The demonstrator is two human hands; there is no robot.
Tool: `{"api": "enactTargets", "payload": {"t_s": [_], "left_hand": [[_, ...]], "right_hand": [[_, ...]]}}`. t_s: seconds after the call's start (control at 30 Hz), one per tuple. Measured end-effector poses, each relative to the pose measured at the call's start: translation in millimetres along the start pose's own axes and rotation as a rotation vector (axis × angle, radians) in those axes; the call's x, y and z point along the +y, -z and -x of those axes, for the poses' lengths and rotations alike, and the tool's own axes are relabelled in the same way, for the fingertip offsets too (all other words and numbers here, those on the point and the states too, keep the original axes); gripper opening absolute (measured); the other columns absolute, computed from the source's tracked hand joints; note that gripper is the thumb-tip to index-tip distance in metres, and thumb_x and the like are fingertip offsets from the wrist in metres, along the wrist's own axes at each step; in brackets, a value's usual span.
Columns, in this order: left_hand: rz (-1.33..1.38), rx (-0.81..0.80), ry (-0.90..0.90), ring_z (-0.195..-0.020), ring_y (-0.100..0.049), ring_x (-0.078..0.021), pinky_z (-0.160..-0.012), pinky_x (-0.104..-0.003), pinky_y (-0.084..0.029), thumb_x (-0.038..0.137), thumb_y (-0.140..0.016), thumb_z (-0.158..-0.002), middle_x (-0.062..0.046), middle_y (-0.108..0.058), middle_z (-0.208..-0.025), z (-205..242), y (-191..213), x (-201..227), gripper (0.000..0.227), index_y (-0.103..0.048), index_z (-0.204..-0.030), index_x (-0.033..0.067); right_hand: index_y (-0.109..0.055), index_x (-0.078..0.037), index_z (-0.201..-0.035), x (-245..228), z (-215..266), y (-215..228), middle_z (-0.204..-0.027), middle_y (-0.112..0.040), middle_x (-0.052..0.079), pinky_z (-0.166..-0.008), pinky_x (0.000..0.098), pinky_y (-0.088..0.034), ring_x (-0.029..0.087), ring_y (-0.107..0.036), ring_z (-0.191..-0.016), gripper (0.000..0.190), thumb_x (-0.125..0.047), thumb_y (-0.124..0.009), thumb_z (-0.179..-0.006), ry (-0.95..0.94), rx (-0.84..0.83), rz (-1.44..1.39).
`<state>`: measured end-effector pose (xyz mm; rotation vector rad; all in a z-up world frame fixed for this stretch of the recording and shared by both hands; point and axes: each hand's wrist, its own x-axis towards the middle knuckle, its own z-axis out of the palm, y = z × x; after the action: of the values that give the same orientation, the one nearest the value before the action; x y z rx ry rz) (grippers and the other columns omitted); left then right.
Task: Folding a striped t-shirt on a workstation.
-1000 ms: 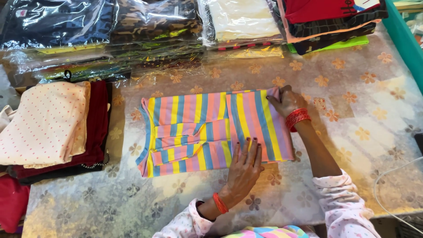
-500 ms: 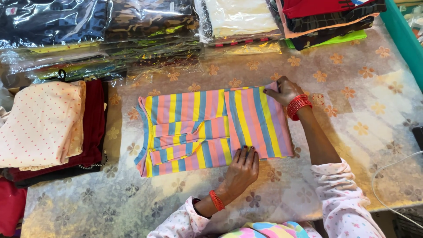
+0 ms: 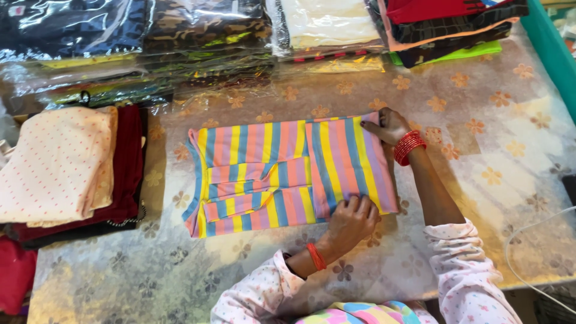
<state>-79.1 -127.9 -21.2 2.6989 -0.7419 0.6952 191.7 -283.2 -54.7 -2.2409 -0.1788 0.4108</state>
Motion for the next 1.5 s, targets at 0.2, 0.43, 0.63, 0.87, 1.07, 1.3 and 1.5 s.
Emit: {"api": "enactTargets", "payload": {"t_s": [0.2, 0.43, 0.63, 0.87, 1.07, 1.3, 1.5], "left_hand": [[-0.092, 0.007, -0.038, -0.080, -0.063, -0.0249, -0.060, -0.037, -0.050, 0.016, -0.068, -0.089, -0.010, -0.062, -0.086, 2.3, -11.0, -2.5, 0.013, -0.062, -0.091, 0.0049], [0.557, 0.157, 0.355, -0.080, -0.065, -0.0371, -0.065, -0.047, -0.052, 0.012, -0.061, -0.096, -0.018, -0.063, -0.086, 18.7, 17.5, -37.4, 0.018, -0.054, -0.110, 0.0031], [1.121, 0.167, 0.949, -0.061, -0.062, -0.0226, -0.053, -0.033, -0.049, 0.025, -0.042, -0.110, -0.010, -0.060, -0.079, 49.6, 23.1, -59.4, 0.022, -0.044, -0.115, 0.0040], [1.377, 0.489, 0.994, -0.076, -0.059, -0.0117, -0.066, -0.027, -0.051, 0.027, -0.036, -0.111, -0.009, -0.056, -0.104, 93.5, 32.3, -77.9, 0.024, -0.037, -0.123, 0.0059], [1.468, 0.663, 1.019, -0.087, -0.061, -0.0097, -0.079, -0.031, -0.057, 0.028, -0.036, -0.110, -0.005, -0.055, -0.108, 129.5, 50.4, -98.1, 0.023, -0.036, -0.123, 0.0101], [1.457, 0.805, 1.127, -0.079, -0.058, -0.0128, -0.074, -0.035, -0.056, 0.028, -0.042, -0.113, -0.008, -0.054, -0.099, 163.8, 66.7, -119.7, 0.022, -0.038, -0.124, 0.0093], [1.477, 0.891, 1.172, -0.102, -0.071, -0.0222, -0.087, -0.043, -0.062, 0.031, -0.039, -0.104, -0.009, -0.062, -0.121, 169.9, 107.1, -130.2, 0.031, -0.036, -0.131, 0.0165]], "right_hand": [[-0.069, -0.001, -0.110, 13.9, -15.5, -8.4, -0.090, -0.073, 0.003, -0.063, 0.0318, -0.056, 0.011, -0.064, -0.073, 0.030, -0.025, -0.073, -0.093, 0.107, -0.088, -0.277], [-0.070, 0.001, -0.115, -14.0, -9.7, -32.2, -0.086, -0.054, 0.008, -0.054, 0.0381, -0.032, 0.020, -0.039, -0.066, 0.025, -0.021, -0.074, -0.107, 0.047, -0.030, -0.545], [-0.068, -0.009, -0.113, -67.0, -27.2, -81.6, -0.102, -0.073, 0.001, -0.076, 0.0262, -0.059, 0.010, -0.069, -0.089, 0.024, -0.019, -0.075, -0.092, 0.077, -0.156, -1.008], [-0.067, -0.009, -0.113, -132.3, -29.1, -153.4, -0.095, -0.072, -0.003, -0.068, 0.0250, -0.056, 0.006, -0.066, -0.081, 0.024, -0.020, -0.076, -0.094, 0.137, -0.248, -0.987], [-0.065, -0.012, -0.111, -186.0, -24.8, -211.0, -0.064, -0.057, -0.005, -0.035, 0.0245, -0.035, 0.006, -0.048, -0.042, 0.025, -0.025, -0.077, -0.093, 0.094, -0.284, -0.830], [-0.057, -0.008, -0.117, -245.4, -22.7, -288.1, -0.061, -0.053, 0.000, -0.031, 0.0297, -0.042, 0.012, -0.050, -0.037, 0.037, -0.025, -0.075, -0.089, 0.078, -0.335, -0.784], [-0.050, -0.007, -0.118, -262.9, -20.2, -338.1, -0.083, -0.064, 0.006, -0.042, 0.0332, -0.057, 0.015, -0.066, -0.053, 0.040, -0.031, -0.072, -0.094, 0.105, -0.436, -0.721]]}}
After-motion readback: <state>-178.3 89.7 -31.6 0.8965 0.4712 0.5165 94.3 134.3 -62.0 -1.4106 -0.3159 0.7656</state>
